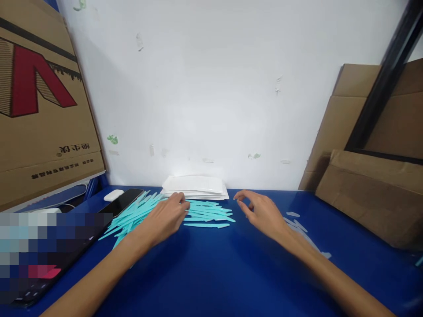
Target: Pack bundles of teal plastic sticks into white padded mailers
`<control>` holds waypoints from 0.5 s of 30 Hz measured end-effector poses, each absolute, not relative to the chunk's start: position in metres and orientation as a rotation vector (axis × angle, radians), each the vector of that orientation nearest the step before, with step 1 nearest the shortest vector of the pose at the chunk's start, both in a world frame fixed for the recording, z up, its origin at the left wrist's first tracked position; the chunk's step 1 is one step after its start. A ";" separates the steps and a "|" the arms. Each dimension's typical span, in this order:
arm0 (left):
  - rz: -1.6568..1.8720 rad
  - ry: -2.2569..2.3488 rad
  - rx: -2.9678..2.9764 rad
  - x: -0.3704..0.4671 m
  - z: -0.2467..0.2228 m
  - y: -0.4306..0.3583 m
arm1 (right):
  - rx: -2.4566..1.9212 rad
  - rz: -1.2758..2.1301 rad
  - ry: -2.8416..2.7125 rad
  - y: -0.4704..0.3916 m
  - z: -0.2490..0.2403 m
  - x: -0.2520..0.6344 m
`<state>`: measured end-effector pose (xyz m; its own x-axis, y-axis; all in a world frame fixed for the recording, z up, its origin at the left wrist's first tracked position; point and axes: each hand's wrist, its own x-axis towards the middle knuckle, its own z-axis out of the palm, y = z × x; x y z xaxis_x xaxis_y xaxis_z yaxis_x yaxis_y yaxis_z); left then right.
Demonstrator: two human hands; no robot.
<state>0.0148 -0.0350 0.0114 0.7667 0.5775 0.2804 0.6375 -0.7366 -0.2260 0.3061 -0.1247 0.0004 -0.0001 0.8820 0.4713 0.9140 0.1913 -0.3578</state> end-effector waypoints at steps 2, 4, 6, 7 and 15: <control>-0.331 -0.895 -2.739 0.018 0.005 -0.041 | -1.683 -0.069 -1.859 -0.124 -0.001 0.311; -0.377 -0.865 -2.790 0.021 0.002 -0.047 | -1.694 0.000 -1.786 -0.123 -0.003 0.314; -0.397 -0.820 -2.819 0.024 -0.001 -0.050 | -1.729 0.128 -1.666 -0.123 -0.005 0.316; -0.398 -0.800 -2.827 0.025 -0.002 -0.051 | -1.749 0.198 -1.609 -0.123 -0.006 0.317; -0.332 -0.678 -2.855 0.034 -0.015 -0.050 | -1.955 0.586 -1.694 -0.133 0.015 0.359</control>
<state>0.0340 -0.0505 -0.0149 0.8704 0.4190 0.2586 0.4612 -0.8778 -0.1298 0.3587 -0.1331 0.0152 0.1401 0.9901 -0.0064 0.7826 -0.1146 -0.6118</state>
